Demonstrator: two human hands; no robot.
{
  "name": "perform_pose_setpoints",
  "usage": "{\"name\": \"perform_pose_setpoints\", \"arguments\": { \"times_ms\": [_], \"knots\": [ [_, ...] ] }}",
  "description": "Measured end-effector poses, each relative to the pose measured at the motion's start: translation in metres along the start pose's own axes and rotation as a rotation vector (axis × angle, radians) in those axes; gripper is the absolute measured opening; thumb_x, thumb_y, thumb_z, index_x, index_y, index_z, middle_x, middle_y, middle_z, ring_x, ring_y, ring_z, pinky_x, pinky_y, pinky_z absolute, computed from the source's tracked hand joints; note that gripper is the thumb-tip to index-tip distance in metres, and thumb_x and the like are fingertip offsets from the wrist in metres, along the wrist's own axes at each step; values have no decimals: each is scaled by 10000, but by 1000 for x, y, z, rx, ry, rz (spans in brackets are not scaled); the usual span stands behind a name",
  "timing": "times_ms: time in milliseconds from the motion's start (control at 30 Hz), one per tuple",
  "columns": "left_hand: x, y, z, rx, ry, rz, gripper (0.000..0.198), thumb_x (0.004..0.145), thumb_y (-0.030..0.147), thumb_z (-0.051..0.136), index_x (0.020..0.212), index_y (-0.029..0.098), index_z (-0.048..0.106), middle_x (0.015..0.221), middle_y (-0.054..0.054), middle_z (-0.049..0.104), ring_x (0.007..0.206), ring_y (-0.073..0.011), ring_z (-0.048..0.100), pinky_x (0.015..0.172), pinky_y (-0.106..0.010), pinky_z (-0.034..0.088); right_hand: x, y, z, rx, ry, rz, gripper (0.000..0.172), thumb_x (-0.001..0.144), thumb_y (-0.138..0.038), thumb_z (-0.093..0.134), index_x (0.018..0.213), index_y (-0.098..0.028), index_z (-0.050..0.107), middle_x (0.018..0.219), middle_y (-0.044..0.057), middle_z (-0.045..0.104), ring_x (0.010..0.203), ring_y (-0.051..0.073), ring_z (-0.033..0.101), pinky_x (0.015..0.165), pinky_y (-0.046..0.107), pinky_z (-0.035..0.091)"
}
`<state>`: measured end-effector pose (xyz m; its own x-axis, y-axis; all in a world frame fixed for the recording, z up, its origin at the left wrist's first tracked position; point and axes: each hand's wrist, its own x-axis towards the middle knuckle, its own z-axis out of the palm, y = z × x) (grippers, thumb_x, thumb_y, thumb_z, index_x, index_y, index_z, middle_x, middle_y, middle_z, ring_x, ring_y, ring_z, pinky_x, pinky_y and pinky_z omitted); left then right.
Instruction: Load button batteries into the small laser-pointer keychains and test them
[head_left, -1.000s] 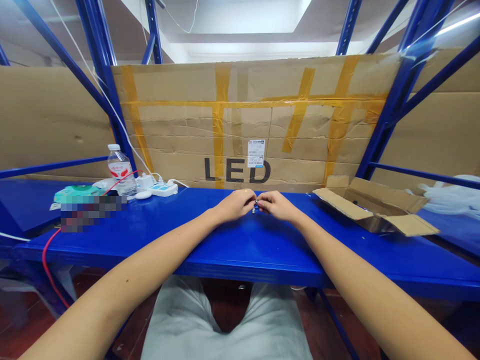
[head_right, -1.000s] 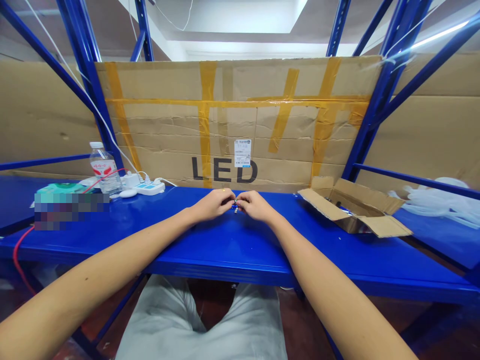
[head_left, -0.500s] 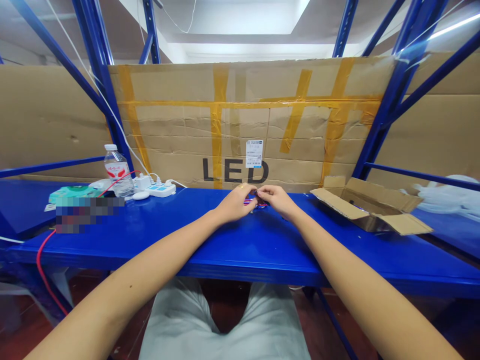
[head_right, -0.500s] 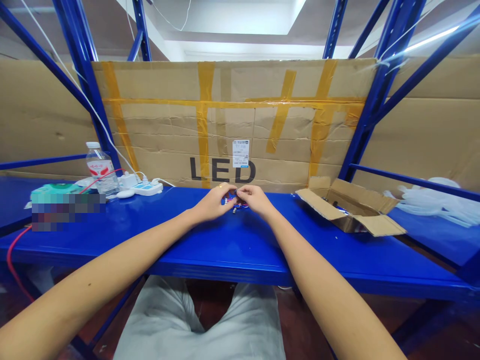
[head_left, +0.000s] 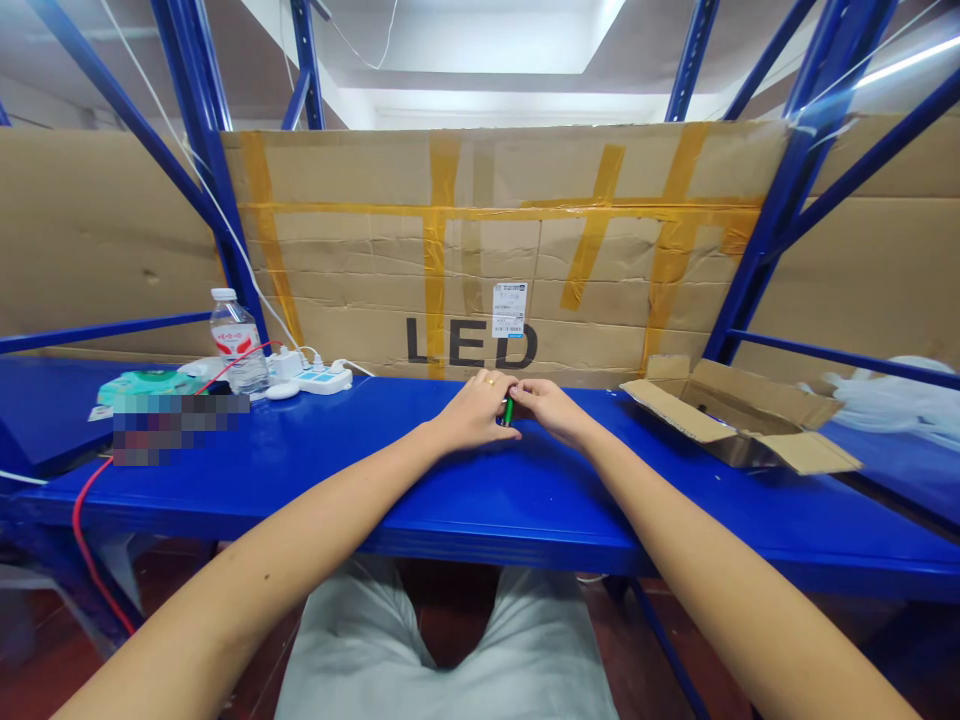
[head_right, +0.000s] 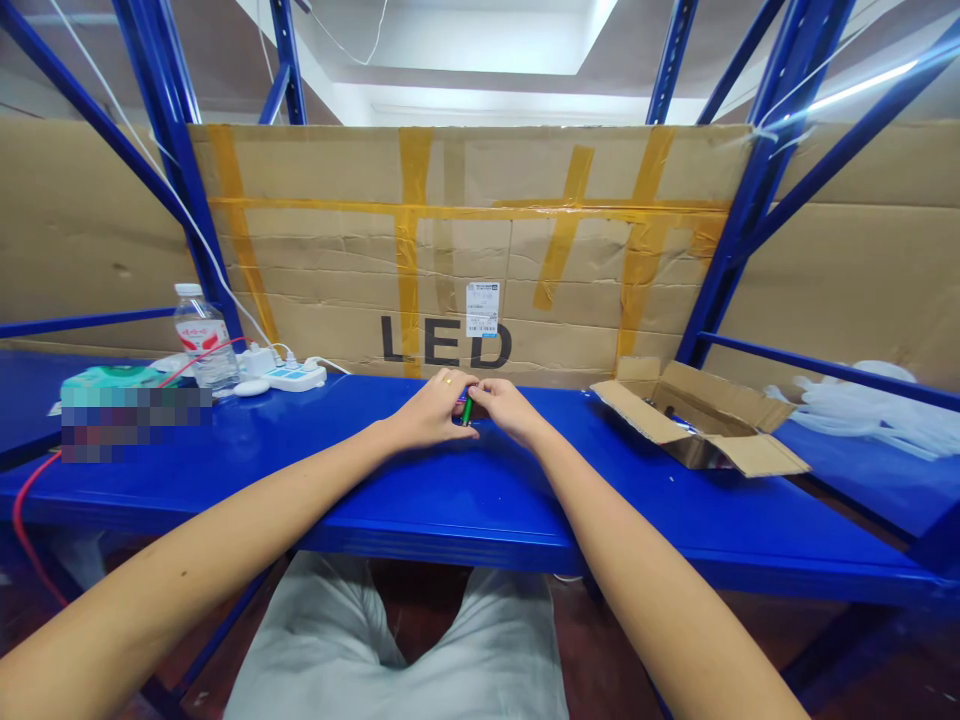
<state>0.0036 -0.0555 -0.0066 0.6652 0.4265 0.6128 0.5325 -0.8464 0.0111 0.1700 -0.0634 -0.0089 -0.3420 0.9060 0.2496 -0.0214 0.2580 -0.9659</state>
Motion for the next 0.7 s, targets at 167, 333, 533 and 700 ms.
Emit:
{"name": "perform_pose_setpoints", "arguments": {
  "times_ms": [167, 333, 533, 700],
  "knots": [
    [0, -5, 2, -30, 54, -77, 710, 596, 474, 823, 1141, 178, 478, 1120, -116, 572, 1055, -292, 513, 887, -430, 446, 2, -9, -20, -324, 130, 54, 307, 868, -437, 566, 807, -147, 645, 792, 124, 727, 748, 220, 677, 741, 348, 517],
    [-1, -8, 0, -120, 118, -246, 781, 552, 614, 798, 1106, 176, 463, 1030, -105, 578, 945, -269, 552, 800, -393, 459, -3, -12, -66, -1154, 459, 126, 188, 779, -309, 646, 677, -151, 663, 765, 148, 712, 779, 247, 658, 681, 306, 460],
    [-2, -7, -6, -189, 117, -303, 748, 580, 633, 769, 1088, 181, 459, 942, -75, 573, 852, -235, 554, 721, -357, 445, -8, -7, -84, -1257, 260, 302, 242, 621, -288, 742, 482, -175, 580, 549, 90, 632, 559, 215, 605, 508, 297, 392],
    [-2, -5, -7, -221, 85, -298, 740, 609, 631, 751, 1113, 184, 444, 943, -72, 567, 841, -223, 554, 703, -341, 443, -4, 1, -76, -1297, 187, 357, 224, 554, -256, 765, 494, -188, 560, 530, 59, 598, 524, 187, 563, 480, 289, 377]
  ]
}}
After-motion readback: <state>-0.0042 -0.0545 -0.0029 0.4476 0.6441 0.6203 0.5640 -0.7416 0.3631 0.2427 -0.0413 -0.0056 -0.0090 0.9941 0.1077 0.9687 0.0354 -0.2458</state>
